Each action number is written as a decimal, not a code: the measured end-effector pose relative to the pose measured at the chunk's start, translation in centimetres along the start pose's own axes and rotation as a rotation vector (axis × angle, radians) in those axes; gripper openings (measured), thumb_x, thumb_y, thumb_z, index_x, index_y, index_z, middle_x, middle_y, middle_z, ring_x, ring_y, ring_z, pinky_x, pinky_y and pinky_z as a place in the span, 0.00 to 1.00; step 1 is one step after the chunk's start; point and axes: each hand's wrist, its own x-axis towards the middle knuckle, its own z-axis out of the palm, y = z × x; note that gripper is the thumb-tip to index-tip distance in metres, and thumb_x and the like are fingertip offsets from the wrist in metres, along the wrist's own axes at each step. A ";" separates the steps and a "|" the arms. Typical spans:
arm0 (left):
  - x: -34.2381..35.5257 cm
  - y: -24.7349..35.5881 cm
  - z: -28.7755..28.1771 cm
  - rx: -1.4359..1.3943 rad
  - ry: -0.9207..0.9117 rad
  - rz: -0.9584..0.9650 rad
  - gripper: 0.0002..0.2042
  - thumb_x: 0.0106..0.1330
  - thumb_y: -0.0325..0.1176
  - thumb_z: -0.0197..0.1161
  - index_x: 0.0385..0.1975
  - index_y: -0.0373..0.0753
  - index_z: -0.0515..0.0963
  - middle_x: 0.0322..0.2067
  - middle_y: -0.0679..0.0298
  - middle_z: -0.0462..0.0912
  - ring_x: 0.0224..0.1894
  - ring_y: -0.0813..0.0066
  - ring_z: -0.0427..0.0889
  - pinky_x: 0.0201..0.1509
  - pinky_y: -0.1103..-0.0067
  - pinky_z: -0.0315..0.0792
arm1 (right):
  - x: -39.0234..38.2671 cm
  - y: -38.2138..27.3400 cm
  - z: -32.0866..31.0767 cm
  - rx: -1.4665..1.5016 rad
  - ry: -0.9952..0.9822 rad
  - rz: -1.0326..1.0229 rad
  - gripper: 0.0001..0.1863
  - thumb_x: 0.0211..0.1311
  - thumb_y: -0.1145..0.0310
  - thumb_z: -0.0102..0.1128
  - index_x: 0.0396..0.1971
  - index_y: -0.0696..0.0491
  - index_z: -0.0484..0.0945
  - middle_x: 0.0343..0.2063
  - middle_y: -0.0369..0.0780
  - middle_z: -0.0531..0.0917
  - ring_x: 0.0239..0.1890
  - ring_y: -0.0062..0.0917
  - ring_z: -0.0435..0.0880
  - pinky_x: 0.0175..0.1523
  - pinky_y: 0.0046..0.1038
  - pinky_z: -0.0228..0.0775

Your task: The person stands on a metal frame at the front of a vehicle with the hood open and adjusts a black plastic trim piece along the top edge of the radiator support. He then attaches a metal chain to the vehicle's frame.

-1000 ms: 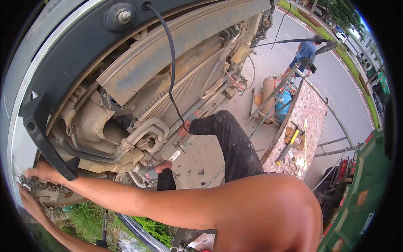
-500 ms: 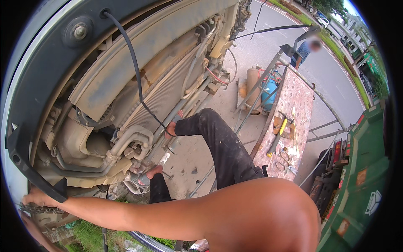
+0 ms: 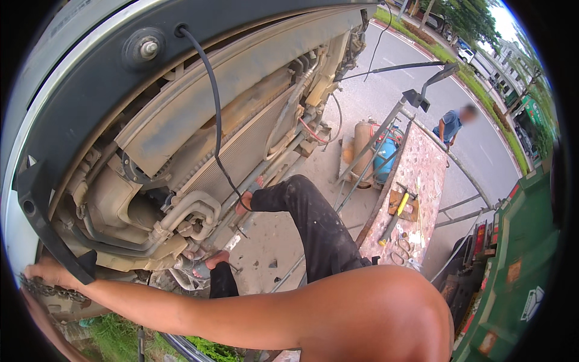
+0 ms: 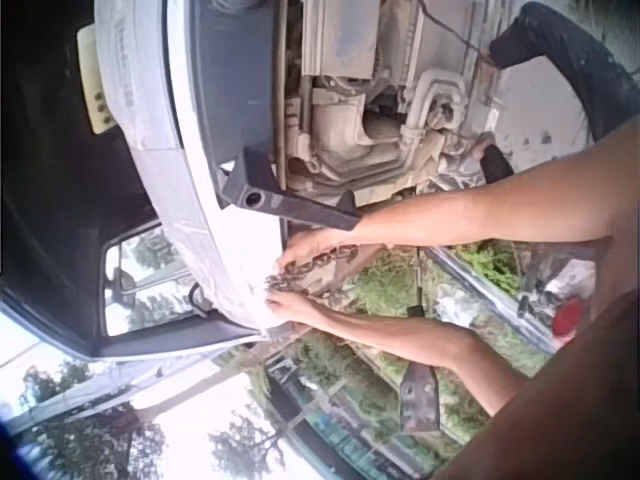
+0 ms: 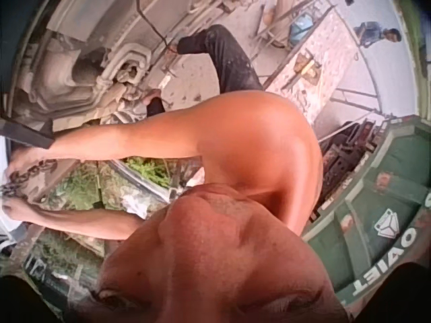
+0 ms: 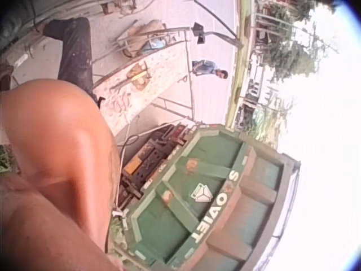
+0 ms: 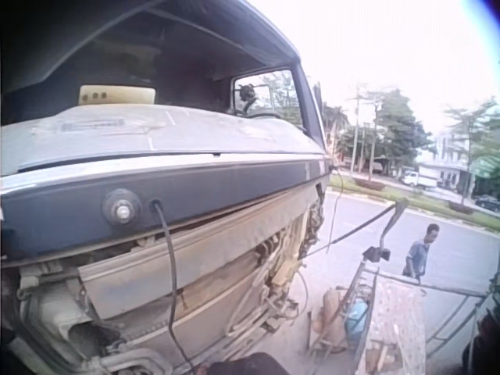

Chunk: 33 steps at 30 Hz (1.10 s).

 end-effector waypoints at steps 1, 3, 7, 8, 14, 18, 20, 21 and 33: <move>0.6 -1.3 -3.6 -0.183 -0.035 -0.097 0.23 0.75 0.45 0.45 0.54 0.29 0.72 0.49 0.46 0.79 0.48 0.60 0.82 0.51 0.69 0.76 | -0.2 0.7 1.6 0.037 -0.020 0.010 0.24 0.55 0.57 0.68 0.46 0.59 0.80 0.44 0.38 0.82 0.47 0.21 0.78 0.56 0.26 0.66; -2.4 1.2 -5.7 -0.047 0.003 -0.034 0.20 0.74 0.42 0.47 0.51 0.31 0.72 0.45 0.48 0.80 0.46 0.57 0.82 0.48 0.67 0.75 | -0.9 2.5 5.7 0.123 -0.063 0.057 0.24 0.55 0.57 0.68 0.46 0.59 0.81 0.44 0.38 0.82 0.47 0.21 0.78 0.56 0.26 0.66; -6.9 8.6 4.8 0.478 0.238 0.356 0.13 0.72 0.37 0.50 0.46 0.35 0.72 0.38 0.52 0.81 0.40 0.51 0.82 0.41 0.61 0.73 | -1.8 2.0 3.1 0.200 0.010 0.080 0.24 0.55 0.57 0.68 0.46 0.59 0.81 0.43 0.38 0.83 0.46 0.20 0.78 0.56 0.25 0.66; -8.5 10.2 4.2 0.590 0.334 0.458 0.11 0.72 0.36 0.51 0.44 0.36 0.72 0.36 0.53 0.81 0.38 0.50 0.82 0.40 0.60 0.73 | -1.8 0.6 4.1 0.264 -0.071 0.018 0.22 0.53 0.62 0.70 0.47 0.56 0.79 0.41 0.36 0.82 0.45 0.22 0.78 0.55 0.27 0.65; -11.9 12.7 0.1 0.587 0.250 0.068 0.15 0.73 0.41 0.49 0.42 0.36 0.75 0.37 0.47 0.83 0.42 0.43 0.81 0.45 0.56 0.72 | -2.1 2.7 7.4 0.241 -0.038 0.020 0.18 0.57 0.64 0.66 0.45 0.58 0.81 0.42 0.37 0.82 0.45 0.22 0.78 0.55 0.28 0.67; -9.8 11.2 0.4 0.368 0.221 -0.056 0.19 0.73 0.45 0.46 0.41 0.35 0.79 0.39 0.44 0.83 0.47 0.41 0.79 0.51 0.56 0.70 | -2.4 2.2 7.5 0.247 -0.049 0.012 0.20 0.56 0.64 0.67 0.46 0.58 0.79 0.43 0.36 0.81 0.46 0.22 0.78 0.56 0.30 0.66; -10.3 12.2 1.2 0.519 0.257 0.038 0.18 0.73 0.43 0.48 0.38 0.34 0.79 0.37 0.45 0.83 0.45 0.43 0.80 0.48 0.56 0.72 | -2.0 2.1 7.0 0.235 -0.040 -0.001 0.21 0.56 0.64 0.67 0.47 0.58 0.78 0.44 0.36 0.81 0.47 0.22 0.77 0.56 0.31 0.66; -10.5 12.1 1.1 0.576 0.267 0.138 0.17 0.73 0.43 0.49 0.37 0.34 0.78 0.34 0.45 0.82 0.41 0.43 0.80 0.45 0.58 0.71 | -1.9 2.0 6.9 0.228 -0.046 -0.008 0.21 0.56 0.64 0.66 0.48 0.58 0.77 0.44 0.36 0.80 0.48 0.22 0.77 0.57 0.31 0.65; -10.5 11.3 1.0 0.431 0.275 0.124 0.13 0.71 0.39 0.52 0.35 0.36 0.76 0.32 0.45 0.83 0.40 0.44 0.81 0.42 0.58 0.72 | -1.5 2.9 6.4 0.224 -0.099 -0.029 0.23 0.56 0.64 0.67 0.51 0.57 0.75 0.48 0.36 0.79 0.51 0.23 0.75 0.59 0.31 0.64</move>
